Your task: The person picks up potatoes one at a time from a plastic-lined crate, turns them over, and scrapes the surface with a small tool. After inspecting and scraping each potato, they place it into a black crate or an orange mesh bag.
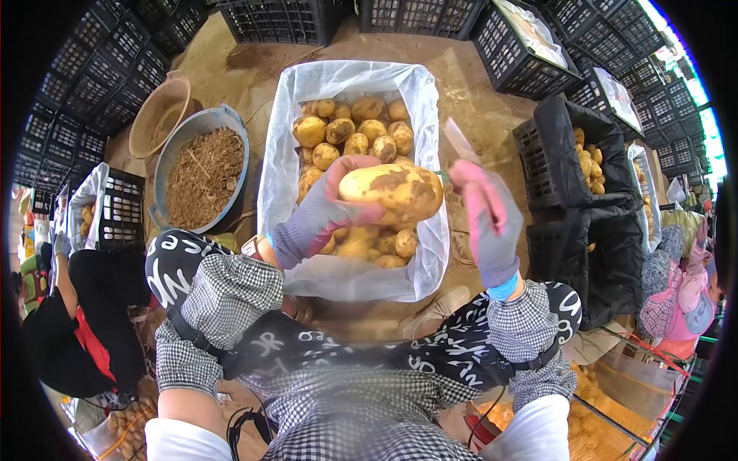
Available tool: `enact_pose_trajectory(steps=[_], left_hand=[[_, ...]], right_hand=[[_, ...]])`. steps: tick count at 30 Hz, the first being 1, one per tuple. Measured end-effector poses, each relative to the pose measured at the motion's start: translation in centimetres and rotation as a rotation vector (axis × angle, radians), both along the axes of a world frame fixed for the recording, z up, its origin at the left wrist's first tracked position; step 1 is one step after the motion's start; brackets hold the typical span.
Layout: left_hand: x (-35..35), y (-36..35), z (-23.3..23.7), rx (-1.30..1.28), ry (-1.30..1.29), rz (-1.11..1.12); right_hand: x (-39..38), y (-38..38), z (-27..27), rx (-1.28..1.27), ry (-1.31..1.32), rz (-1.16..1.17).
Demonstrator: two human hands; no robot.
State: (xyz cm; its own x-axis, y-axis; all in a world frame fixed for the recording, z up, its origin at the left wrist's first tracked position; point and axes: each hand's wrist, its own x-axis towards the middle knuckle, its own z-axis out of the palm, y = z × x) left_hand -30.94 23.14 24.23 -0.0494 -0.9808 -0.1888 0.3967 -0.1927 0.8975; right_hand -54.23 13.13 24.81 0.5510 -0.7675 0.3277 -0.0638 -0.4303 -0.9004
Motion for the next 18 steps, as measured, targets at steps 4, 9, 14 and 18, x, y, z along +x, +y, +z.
enact_pose_trajectory(steps=[4,9,14,18], left_hand=[[-0.2,0.3,0.1,0.065,0.146,0.090],[-0.8,0.6,-0.1,0.096,0.147,0.121],[-1.6,0.7,-0.4,0.085,0.005,0.155],[-1.9,0.4,-0.2,0.034,-0.097,0.112]], right_hand=[[0.0,1.1,0.3,0.266,-0.118,-0.023],[0.6,1.9,-0.4,0.460,-0.157,0.163],[1.0,2.4,0.0,0.488,-0.108,0.159],[1.3,2.5,0.1,0.554,-0.114,0.174]])
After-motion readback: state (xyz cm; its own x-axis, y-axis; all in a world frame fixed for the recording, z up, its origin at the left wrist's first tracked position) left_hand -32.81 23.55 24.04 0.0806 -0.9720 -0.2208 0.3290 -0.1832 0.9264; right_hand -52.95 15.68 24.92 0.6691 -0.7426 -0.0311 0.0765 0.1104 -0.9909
